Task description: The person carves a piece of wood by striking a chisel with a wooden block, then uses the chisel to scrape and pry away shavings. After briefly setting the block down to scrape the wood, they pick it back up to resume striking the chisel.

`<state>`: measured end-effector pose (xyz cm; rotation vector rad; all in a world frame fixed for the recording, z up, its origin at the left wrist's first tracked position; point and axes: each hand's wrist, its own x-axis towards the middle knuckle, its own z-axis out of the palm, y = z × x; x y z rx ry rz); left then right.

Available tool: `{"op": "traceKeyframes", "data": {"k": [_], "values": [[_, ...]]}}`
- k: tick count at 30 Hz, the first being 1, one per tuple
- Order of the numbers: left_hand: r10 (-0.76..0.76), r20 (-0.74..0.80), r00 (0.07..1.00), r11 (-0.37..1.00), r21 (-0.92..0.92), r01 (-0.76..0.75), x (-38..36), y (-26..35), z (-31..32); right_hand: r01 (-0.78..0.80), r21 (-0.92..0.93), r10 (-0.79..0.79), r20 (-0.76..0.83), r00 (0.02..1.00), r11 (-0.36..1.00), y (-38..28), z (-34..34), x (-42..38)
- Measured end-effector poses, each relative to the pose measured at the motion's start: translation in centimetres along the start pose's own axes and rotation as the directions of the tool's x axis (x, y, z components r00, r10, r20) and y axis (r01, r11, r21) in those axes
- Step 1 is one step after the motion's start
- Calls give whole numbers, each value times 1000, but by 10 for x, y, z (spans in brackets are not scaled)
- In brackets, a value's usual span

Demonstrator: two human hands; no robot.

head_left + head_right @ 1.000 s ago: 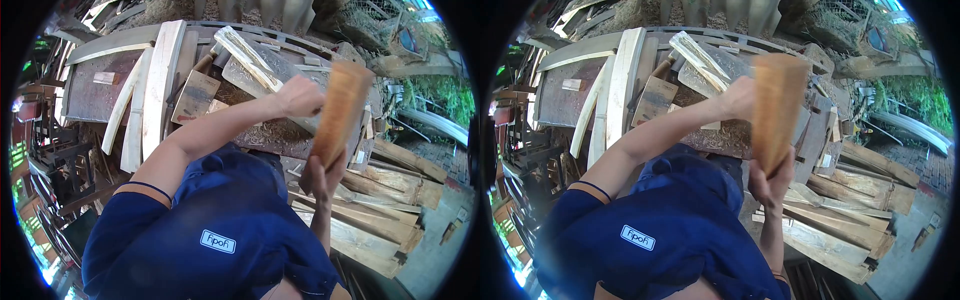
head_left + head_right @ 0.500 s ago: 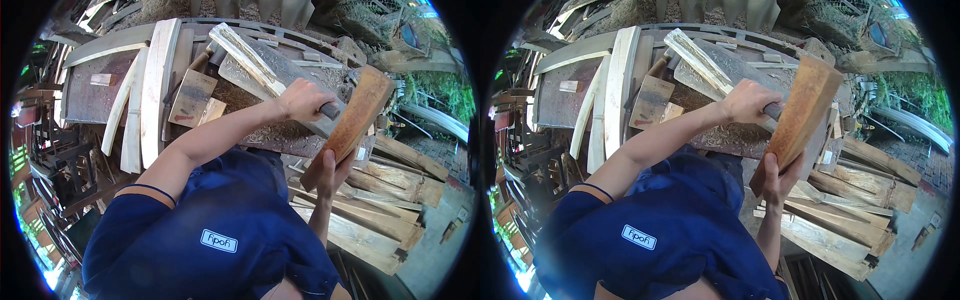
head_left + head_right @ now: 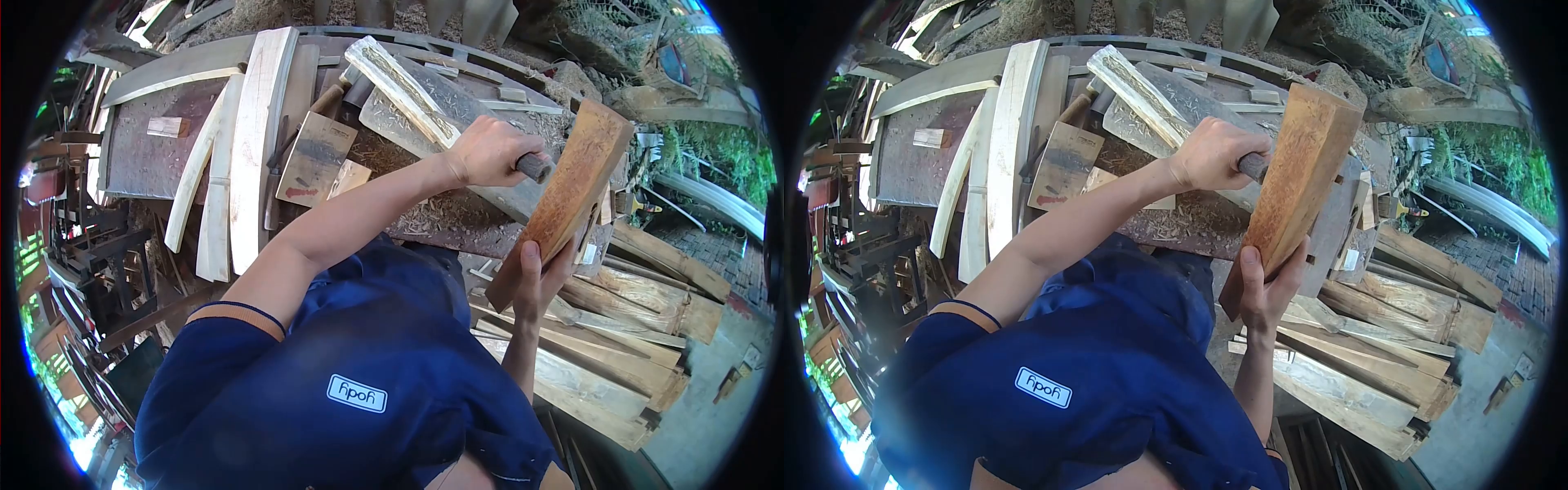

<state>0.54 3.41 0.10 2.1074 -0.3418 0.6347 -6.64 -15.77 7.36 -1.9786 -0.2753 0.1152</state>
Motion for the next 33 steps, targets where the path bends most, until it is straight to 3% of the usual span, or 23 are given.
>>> {"op": "traceKeyframes", "data": {"k": [7, 9, 10, 12, 13, 14, 16, 18, 20, 21, 24, 27, 28, 29, 31, 33], "values": [[-27, -61, 998, 999, -46, 25, 1, -2, -3, 68, -14, -69, -61, 996, 998, -10, 3, 13], [-37, -119, 992, 998, -47, 31, 2, -4, -2, 280, 26, -276, -92, 957, 960, -14, 1, 21], [-37, -119, 992, 998, -47, 32, 2, -4, -2, 279, 26, -276, -91, 957, 960, -20, 4, 21], [-53, -134, 990, 996, -77, 42, 3, -4, -5, 306, 236, -278, -143, 950, 923, -36, 14, 19], [-52, -136, 989, 996, -76, 42, 2, -6, -6, 354, 91, -348, -70, 935, 931, -24, 9, 23], [-54, -129, 990, 998, -44, 48, -1, -8, -6, 356, 87, -350, -70, 934, 930, -24, 10, 27], [-50, -121, 991, 999, -16, 48, -2, -7, -3, 251, -383, -202, 163, 966, 889, -29, 13, 36], [-31, -109, 994, 999, 8, 32, -4, -8, -5, 189, -363, -130, 183, 975, 912, -40, 12, 32], [-45, -134, 990, 999, -26, 41, -10, -10, -5, 200, 124, -192, -79, 978, 972, -40, 16, 22], [-37, -157, 987, 998, -63, 27, -10, -10, -4, 194, 124, -186, -78, 980, 973, -40, 18, 23], [-37, -242, 970, 992, -129, 6, -11, -15, -11, 168, -252, -129, 164, 978, 953, -46, 23, 35], [-55, -294, 954, 984, -175, 3, 2, -22, -26, 197, -211, -169, 146, 975, 957, -36, 22, 36], [-71, -346, 936, 972, -235, -14, 4, -22, -30, 193, -178, -173, 124, 977, 965, -34, 21, 34], [-201, -364, 909, 950, -299, 90, 6, -24, -37, 192, -180, -171, 124, 977, 965, -32, 21, 33], [-391, -459, 798, 870, -467, 158, 17, -27, -60, 134, -91, -129, 64, 990, 987, -30, 21, 32], [-444, -488, 752, 827, -545, 134, 21, -46, -77, 110, -94, -104, 67, 992, 989, -24, 19, 30]]}}
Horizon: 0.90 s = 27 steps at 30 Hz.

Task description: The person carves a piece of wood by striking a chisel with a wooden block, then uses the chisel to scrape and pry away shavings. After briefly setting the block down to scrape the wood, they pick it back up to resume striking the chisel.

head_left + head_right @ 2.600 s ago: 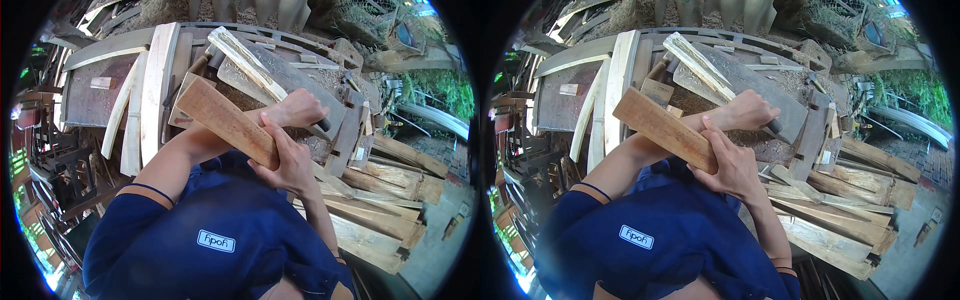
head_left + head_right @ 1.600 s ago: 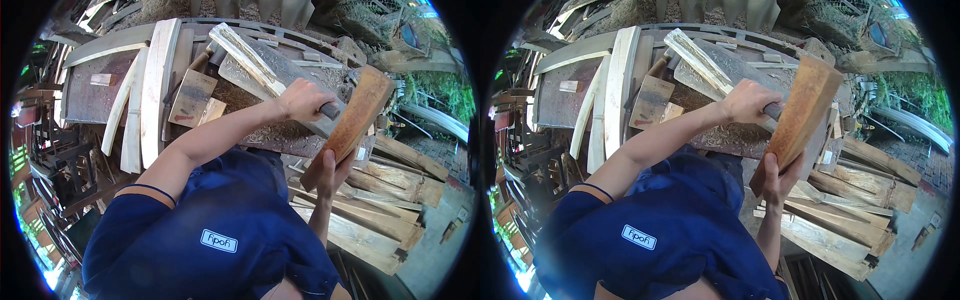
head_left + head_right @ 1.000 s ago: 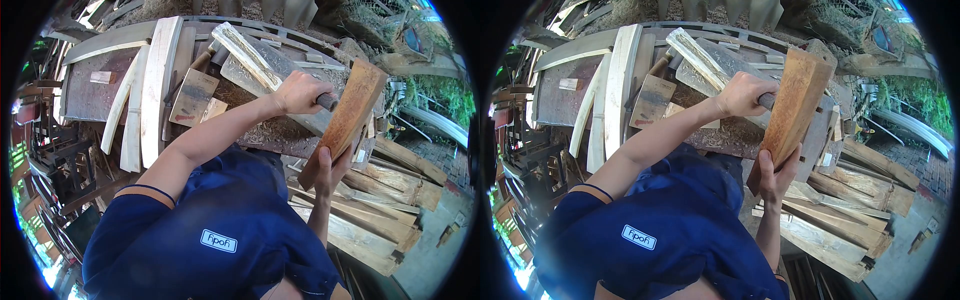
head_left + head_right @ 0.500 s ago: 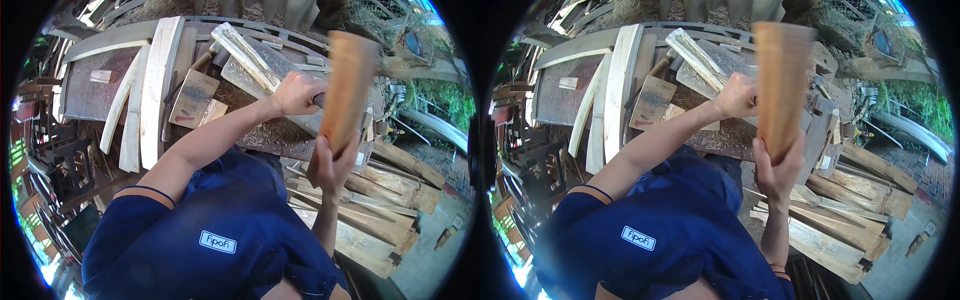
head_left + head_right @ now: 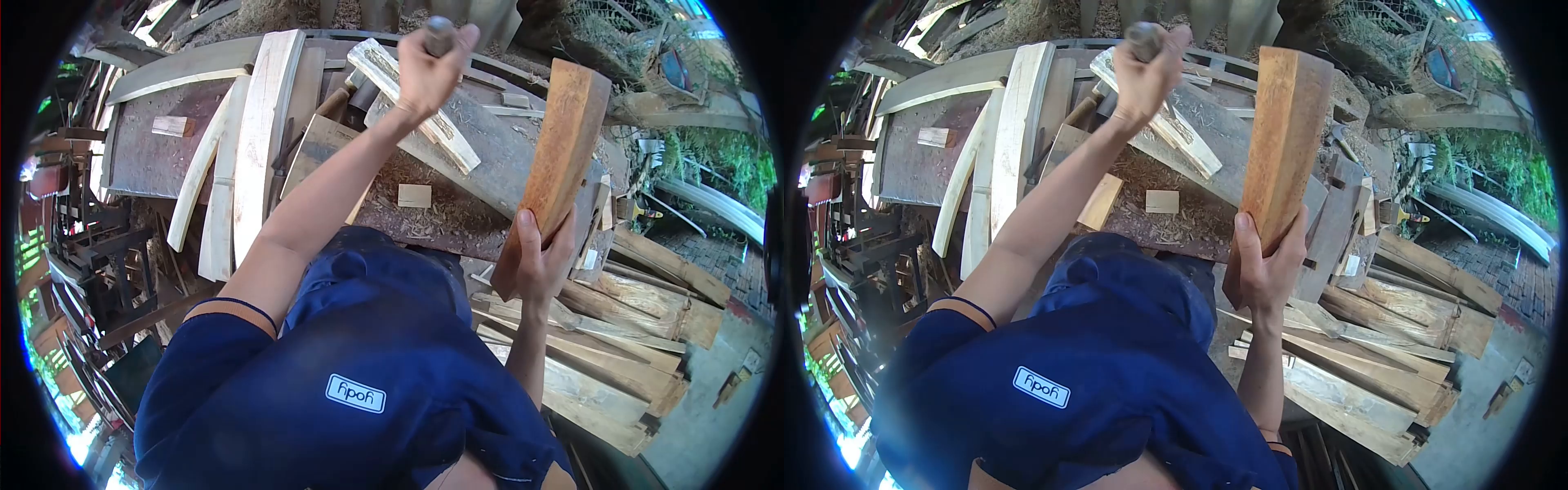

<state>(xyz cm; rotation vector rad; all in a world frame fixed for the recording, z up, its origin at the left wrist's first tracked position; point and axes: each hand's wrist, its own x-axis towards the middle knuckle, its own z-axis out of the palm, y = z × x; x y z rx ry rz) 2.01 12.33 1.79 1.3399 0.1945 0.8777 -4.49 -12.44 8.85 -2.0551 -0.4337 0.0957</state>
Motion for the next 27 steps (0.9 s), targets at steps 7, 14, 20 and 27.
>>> {"op": "traceKeyframes", "data": {"k": [7, 14, 20, 27], "values": [[-12, -7, 1000, 1000, -28, 12, 6, -7, -7, -36, 13, 36, 9, 999, 999, 14, 3, -9], [-36, 1, 999, 999, -11, 36, -1, -11, -4, -98, 39, 97, 22, 995, 994, 10, 5, -11], [-62, 66, 996, 998, 28, 60, -7, -3, 2, -67, 41, 65, 41, 997, 997, 4, 7, -4], [167, 109, 980, 956, 226, -188, -36, -3, 15, 232, 198, -205, -146, 968, 952, -24, 3, 13]]}}
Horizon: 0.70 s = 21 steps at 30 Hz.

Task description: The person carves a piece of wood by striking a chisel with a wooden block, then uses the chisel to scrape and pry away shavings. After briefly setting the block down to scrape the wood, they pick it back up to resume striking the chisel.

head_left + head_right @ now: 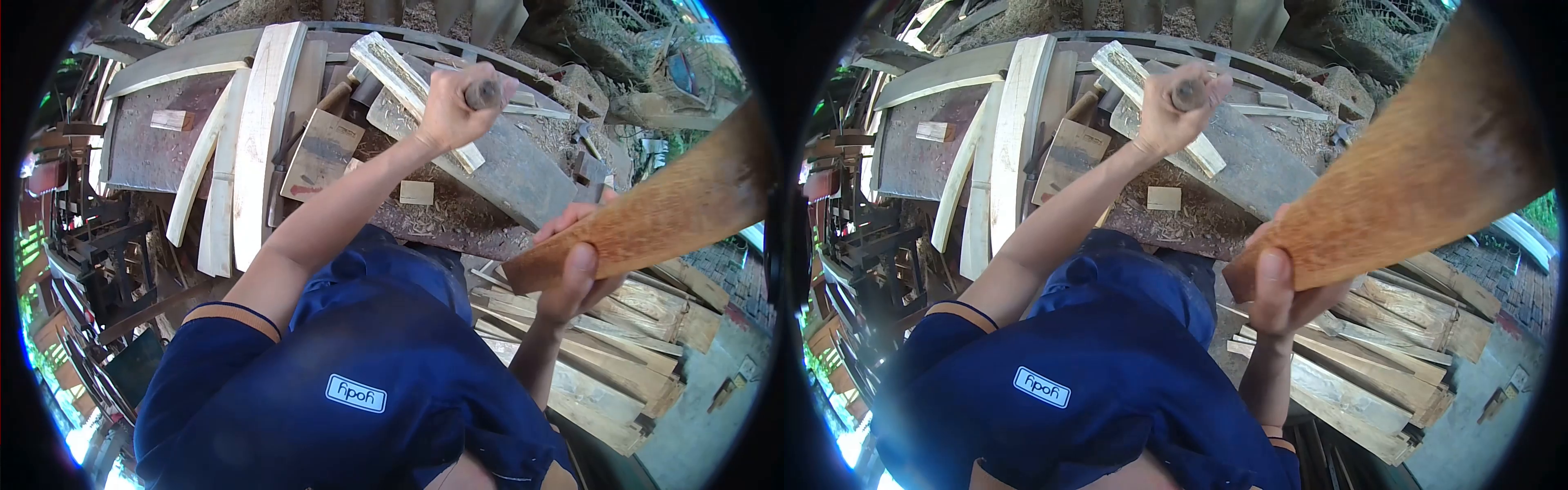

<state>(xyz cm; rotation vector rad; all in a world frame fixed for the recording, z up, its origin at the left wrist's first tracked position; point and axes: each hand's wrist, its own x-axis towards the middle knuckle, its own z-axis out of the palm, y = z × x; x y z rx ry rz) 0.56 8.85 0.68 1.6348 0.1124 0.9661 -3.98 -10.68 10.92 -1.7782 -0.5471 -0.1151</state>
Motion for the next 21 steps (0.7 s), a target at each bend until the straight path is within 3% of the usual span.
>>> {"op": "traceKeyframes", "data": {"k": [2, 3, 4, 8, 10, 11, 14, 15, 17, 19, 21], "values": [[-18, 125, 992, 998, 60, 11, -8, 4, 0, -33, -208, 67, 158, 985, 977, -2, 8, 2], [87, 64, 994, 996, -39, -85, -10, 6, 7, -34, -311, 110, 231, 967, 950, -2, 11, 3], [91, 57, 994, 995, -35, -90, -13, 7, 7, -25, -407, 158, 298, 941, 913, -2, 14, 4], [83, 140, 987, 995, 41, -90, -28, 1, 5, 13, -356, 70, 219, 973, 934, 10, 12, -14], [127, 220, 967, 986, 76, -147, -32, 4, 9, 181, -220, -159, 114, 981, 959, 13, 13, -15], [192, 230, 954, 975, 66, -212, -39, -6, 12, -9, -382, 110, 243, 964, 924, 6, 9, -16], [169, 346, 923, 977, 65, -203, -32, -3, 12, -69, -357, 149, 202, 968, 932, 12, 4, -16], [160, 307, 938, 984, 32, -178, -23, -1, 13, -168, -317, 232, 176, 957, 933, 9, 3, -15], [49, 229, 972, 996, -80, -32, 4, -4, 10, -200, -265, 240, 127, 962, 943, 14, 0, -18], [-199, 72, 977, 962, -175, 209, 33, 8, -2, -278, -175, 297, 88, 951, 944, 15, -2, -19], [-232, 26, 972, 950, -208, 233, 47, -3, -12, -264, -196, 284, 82, 955, 945, 20, -5, -21]]}}
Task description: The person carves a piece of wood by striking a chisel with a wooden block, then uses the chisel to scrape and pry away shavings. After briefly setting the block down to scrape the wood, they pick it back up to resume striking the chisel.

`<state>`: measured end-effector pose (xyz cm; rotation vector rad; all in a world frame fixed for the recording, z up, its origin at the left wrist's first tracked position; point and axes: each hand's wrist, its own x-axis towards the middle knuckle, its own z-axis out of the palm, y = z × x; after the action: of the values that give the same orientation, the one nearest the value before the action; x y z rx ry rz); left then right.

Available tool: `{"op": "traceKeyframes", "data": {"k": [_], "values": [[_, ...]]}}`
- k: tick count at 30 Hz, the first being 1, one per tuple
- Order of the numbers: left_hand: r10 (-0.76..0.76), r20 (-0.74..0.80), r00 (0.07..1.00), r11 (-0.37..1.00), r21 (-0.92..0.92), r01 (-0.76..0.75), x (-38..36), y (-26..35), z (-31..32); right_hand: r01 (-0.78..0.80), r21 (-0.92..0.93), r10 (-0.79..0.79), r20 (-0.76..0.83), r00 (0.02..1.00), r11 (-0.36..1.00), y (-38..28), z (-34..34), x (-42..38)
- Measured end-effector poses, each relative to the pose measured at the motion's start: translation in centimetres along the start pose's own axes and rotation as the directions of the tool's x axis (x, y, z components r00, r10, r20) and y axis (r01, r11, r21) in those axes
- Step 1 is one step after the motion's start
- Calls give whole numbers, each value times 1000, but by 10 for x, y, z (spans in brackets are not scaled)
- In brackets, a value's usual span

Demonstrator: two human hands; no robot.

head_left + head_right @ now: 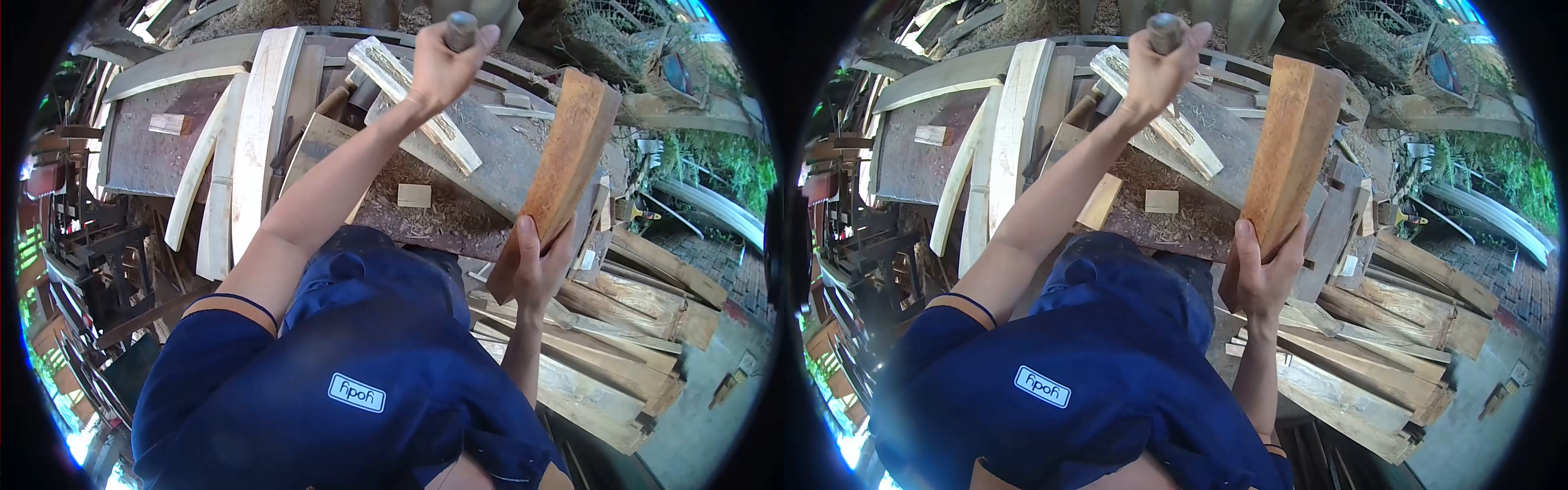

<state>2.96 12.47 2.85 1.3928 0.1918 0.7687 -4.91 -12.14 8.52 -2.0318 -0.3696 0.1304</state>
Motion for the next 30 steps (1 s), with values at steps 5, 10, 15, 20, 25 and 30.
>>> {"op": "traceKeyframes", "data": {"k": [5, 10, 15, 20, 25, 30], "values": [[-35, -57, 998, 996, -80, 31, -4, -11, -2, 13, -17, -13, -7, 1000, 1000, 8, 2, -3], [-18, -35, 999, 999, 30, 19, -11, -15, 0, 16, -23, -16, 15, 1000, 1000, 11, 3, -4], [-12, -14, 1000, 999, 53, 13, -13, -11, 1, -40, -1, 40, 29, 999, 999, 9, 3, -5], [62, -7, 998, 986, 154, -60, -20, 2, 8, -38, 20, 38, 29, 999, 999, 10, 5, -2], [214, 60, 975, 961, 167, -221, -36, -8, 27, 47, 73, -42, -58, 997, 996, -2, -1, -1], [278, 270, 922, 882, 309, -357, -61, -12, 37, 366, 244, -355, -88, 931, 898, -6, -4, 3]]}}
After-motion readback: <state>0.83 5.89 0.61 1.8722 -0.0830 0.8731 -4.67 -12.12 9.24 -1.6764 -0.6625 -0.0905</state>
